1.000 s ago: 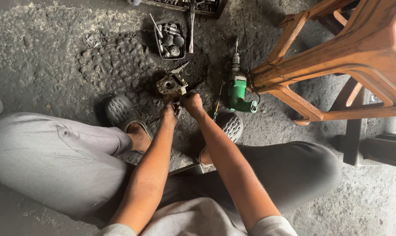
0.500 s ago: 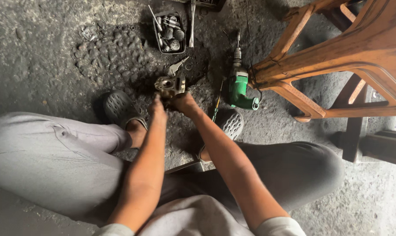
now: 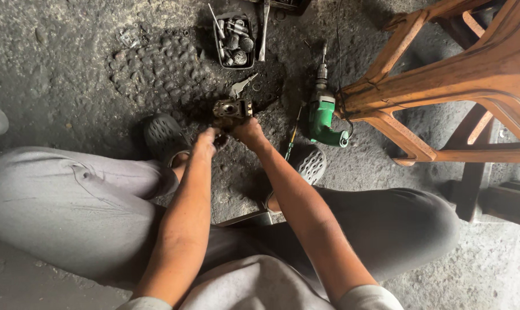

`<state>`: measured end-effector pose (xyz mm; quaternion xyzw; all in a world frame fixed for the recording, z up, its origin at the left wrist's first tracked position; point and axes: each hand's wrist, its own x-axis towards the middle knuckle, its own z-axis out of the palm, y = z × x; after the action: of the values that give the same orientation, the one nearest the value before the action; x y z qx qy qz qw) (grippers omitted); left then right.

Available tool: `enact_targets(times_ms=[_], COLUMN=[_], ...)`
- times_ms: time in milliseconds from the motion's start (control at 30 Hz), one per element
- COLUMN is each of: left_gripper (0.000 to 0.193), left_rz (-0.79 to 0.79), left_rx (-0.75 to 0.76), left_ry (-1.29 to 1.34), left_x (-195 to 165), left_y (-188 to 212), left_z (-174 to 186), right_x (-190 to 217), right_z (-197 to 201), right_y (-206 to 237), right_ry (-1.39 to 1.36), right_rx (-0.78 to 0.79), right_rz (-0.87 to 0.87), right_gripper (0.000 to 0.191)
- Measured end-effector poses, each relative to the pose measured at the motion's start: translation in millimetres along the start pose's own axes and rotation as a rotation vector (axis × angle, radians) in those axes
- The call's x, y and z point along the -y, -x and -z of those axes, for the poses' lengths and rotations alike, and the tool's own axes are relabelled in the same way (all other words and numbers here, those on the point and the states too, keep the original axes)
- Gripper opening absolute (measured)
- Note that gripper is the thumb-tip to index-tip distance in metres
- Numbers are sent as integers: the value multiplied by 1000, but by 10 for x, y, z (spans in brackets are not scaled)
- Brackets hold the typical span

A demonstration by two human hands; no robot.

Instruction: The person sits on the floor and uses a green power drill to remove bolts from a metallic engine component. They also use a screwdriver to pry or adjust parts of the component and place removed hardware into a nearby container.

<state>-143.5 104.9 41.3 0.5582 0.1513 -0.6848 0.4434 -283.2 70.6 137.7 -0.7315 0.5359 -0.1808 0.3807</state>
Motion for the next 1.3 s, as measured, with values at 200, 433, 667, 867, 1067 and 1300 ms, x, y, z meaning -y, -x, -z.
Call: enact_targets(times_ms=[200, 433, 667, 867, 1067, 1300], left_gripper=[21, 22, 21, 21, 21, 22], left_rz=[-2, -22, -66, -150, -244, -326], left_rx=[22, -41, -52, -78, -128, -215], left_ry=[-125, -132, -182, -272, -423, -607], left_x=[-60, -62, -93, 22, 168, 301], left_y=[21, 27, 65, 66, 41, 60], left_z=[-37, -107, -76, -198, -275, -313], right_x=[20, -39, 8, -101, -300, -290], right_z=[-73, -171, -18, 86, 100, 87], right_y=[79, 36, 66, -44, 41, 42], right_ry=[-768, -1181, -1022, -661, -976, -287], right_rx=[13, 73, 148, 79, -93, 23], right_rz=[-347, -1048, -818, -526, -559, -473], right_gripper=[16, 21, 17, 15, 16, 33])
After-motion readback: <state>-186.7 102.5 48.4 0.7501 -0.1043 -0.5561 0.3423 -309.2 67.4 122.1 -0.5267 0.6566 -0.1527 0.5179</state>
